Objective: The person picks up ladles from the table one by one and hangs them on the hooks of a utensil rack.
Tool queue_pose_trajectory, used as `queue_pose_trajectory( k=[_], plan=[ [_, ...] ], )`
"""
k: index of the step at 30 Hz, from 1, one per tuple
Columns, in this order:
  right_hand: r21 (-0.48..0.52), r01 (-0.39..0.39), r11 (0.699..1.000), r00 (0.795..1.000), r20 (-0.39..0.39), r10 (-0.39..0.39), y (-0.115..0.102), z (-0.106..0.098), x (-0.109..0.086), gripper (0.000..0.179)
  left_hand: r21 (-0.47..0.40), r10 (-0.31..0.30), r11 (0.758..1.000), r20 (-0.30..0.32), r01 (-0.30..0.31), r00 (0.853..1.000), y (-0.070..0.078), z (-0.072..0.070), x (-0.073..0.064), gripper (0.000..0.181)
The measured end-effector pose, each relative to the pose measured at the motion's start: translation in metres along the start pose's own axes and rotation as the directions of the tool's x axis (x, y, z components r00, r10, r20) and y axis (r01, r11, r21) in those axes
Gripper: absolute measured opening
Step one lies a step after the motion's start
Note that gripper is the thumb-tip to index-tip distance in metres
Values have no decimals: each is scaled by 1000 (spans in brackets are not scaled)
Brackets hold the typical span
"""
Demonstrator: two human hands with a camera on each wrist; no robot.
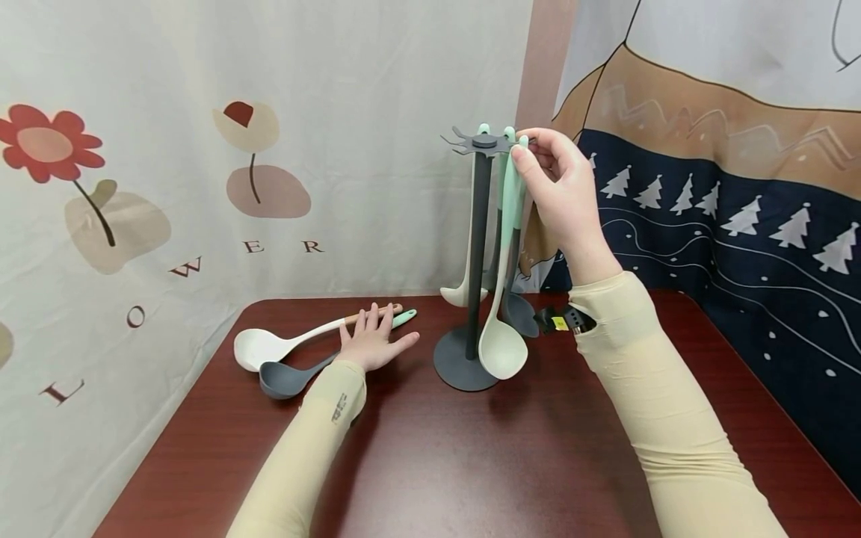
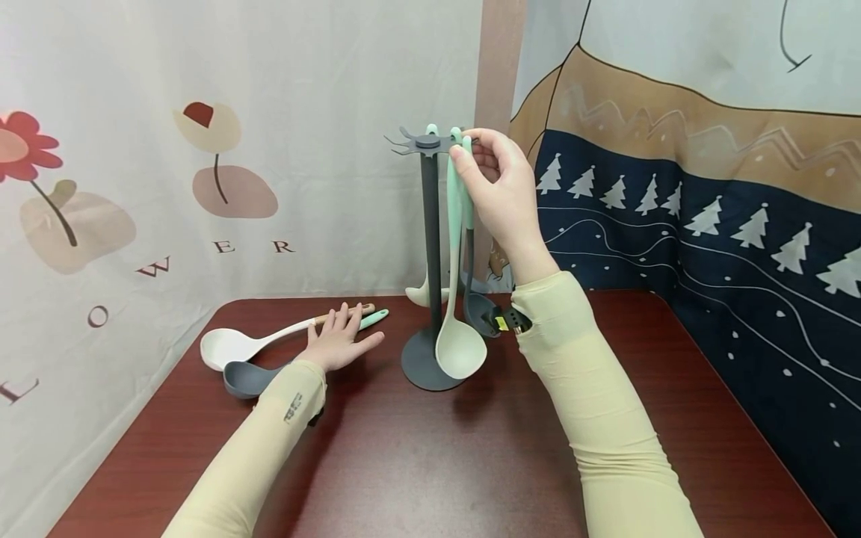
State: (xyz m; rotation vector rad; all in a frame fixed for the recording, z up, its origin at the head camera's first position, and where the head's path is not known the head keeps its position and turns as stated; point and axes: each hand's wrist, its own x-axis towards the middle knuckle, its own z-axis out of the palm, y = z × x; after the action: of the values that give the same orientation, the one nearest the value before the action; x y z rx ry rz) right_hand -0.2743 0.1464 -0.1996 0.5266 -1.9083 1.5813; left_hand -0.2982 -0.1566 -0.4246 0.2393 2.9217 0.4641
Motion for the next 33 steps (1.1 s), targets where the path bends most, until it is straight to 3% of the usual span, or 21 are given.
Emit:
queue_pose_trajectory(
  k=[10, 17, 21, 33],
  plan=[
    [-7, 2, 1000, 1000, -2, -2, 0, 0, 0, 34, 53, -20, 998, 13, 19, 1000, -16, -1, 1, 107],
    [-6, 8, 1000, 1000, -3, -8, 0, 1, 0, 34, 82, 38, 996, -111, -29, 993, -22, 0, 4, 103],
    [0, 8, 1000, 1000, -3, -8, 0, 1, 0, 34, 88, 54, 995, -146, -41, 988, -26, -1, 5, 98],
    [14, 6, 1000, 1000, -2, -6, 0, 1, 0, 34, 151, -11, 988, -119, 29, 993, -39, -4, 8, 71]
  ],
)
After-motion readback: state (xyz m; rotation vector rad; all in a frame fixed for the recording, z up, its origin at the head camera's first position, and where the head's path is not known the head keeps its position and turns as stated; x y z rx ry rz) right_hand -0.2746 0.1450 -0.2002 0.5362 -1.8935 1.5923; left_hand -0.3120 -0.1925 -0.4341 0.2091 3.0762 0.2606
